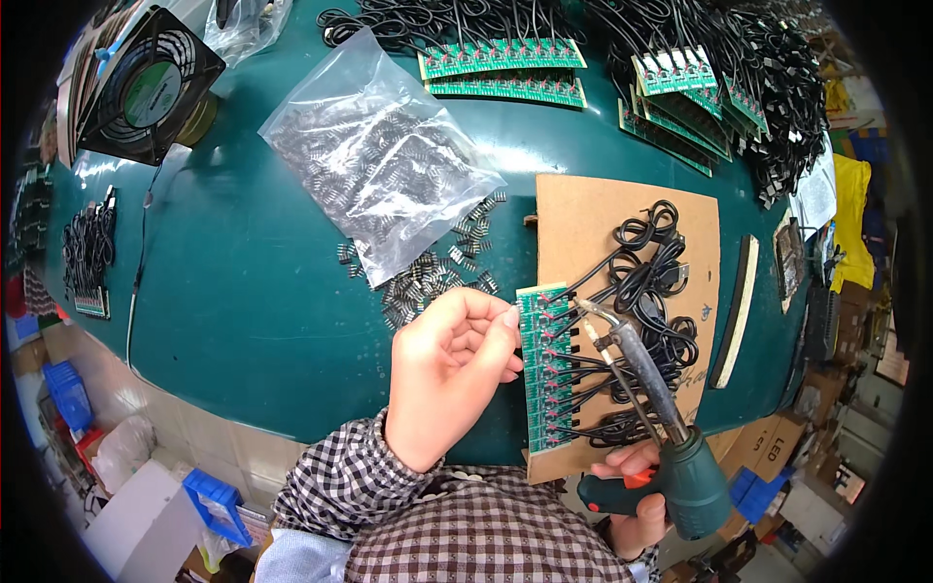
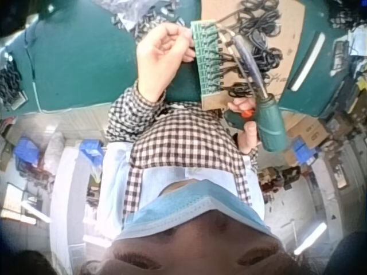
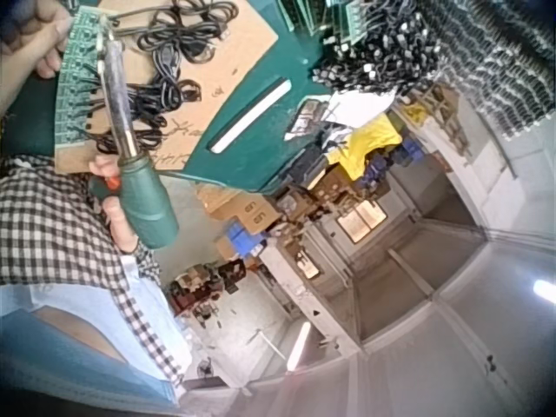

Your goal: The person solders electronic components onto a circuit board strip using a soldering tool, sets the finished board aside, places a new board on a cardboard support, and attaches and solders small components onto it.

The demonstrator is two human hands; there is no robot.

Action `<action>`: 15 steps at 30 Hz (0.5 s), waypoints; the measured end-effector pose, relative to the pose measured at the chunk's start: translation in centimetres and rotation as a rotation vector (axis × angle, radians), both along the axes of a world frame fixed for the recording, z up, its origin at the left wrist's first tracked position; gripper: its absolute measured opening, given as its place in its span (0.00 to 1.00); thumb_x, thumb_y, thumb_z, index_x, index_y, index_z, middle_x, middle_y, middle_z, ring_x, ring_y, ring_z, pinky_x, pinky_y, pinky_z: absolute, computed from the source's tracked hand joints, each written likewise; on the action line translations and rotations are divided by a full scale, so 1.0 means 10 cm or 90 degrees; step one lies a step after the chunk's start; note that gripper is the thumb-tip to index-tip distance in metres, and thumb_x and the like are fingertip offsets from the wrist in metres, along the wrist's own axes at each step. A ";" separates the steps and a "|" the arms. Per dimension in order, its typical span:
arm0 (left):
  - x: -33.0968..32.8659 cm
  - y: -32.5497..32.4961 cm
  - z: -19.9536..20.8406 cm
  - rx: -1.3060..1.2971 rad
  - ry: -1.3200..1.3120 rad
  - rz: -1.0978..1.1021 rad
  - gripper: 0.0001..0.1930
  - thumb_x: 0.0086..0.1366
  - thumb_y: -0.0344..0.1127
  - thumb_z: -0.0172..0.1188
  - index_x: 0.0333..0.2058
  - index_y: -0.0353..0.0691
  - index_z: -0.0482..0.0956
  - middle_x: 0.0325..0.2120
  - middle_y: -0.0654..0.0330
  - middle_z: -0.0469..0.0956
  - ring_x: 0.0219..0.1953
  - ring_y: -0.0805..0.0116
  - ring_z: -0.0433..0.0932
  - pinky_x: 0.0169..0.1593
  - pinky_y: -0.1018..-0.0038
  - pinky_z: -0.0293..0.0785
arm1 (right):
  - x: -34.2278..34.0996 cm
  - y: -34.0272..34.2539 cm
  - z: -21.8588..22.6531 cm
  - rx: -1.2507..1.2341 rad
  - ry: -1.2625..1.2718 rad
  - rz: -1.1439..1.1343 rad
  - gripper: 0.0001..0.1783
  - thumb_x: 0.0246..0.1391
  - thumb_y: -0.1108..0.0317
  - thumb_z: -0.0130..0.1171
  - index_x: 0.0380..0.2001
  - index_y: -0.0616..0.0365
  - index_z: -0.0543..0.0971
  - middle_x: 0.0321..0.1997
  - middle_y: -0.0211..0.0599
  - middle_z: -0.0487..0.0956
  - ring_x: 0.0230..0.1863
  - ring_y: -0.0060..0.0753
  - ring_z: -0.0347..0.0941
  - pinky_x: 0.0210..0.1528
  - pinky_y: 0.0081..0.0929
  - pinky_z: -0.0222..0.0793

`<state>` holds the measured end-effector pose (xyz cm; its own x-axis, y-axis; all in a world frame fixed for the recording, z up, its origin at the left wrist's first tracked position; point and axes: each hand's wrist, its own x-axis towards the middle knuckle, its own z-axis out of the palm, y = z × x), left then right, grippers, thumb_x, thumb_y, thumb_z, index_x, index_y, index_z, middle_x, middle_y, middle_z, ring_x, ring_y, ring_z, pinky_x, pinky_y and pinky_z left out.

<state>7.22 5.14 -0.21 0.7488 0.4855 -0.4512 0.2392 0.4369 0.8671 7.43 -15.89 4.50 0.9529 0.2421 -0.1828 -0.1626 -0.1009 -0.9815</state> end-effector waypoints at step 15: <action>0.02 0.14 0.02 -0.088 0.012 -0.050 0.05 0.59 0.28 0.52 0.32 0.31 0.71 0.23 0.59 0.75 0.23 0.77 0.76 0.26 0.83 0.74 | -0.03 -0.01 -0.04 -0.041 0.056 0.034 0.31 0.48 0.50 0.54 0.43 0.69 0.63 0.32 0.42 0.68 0.36 0.38 0.70 0.33 0.33 0.77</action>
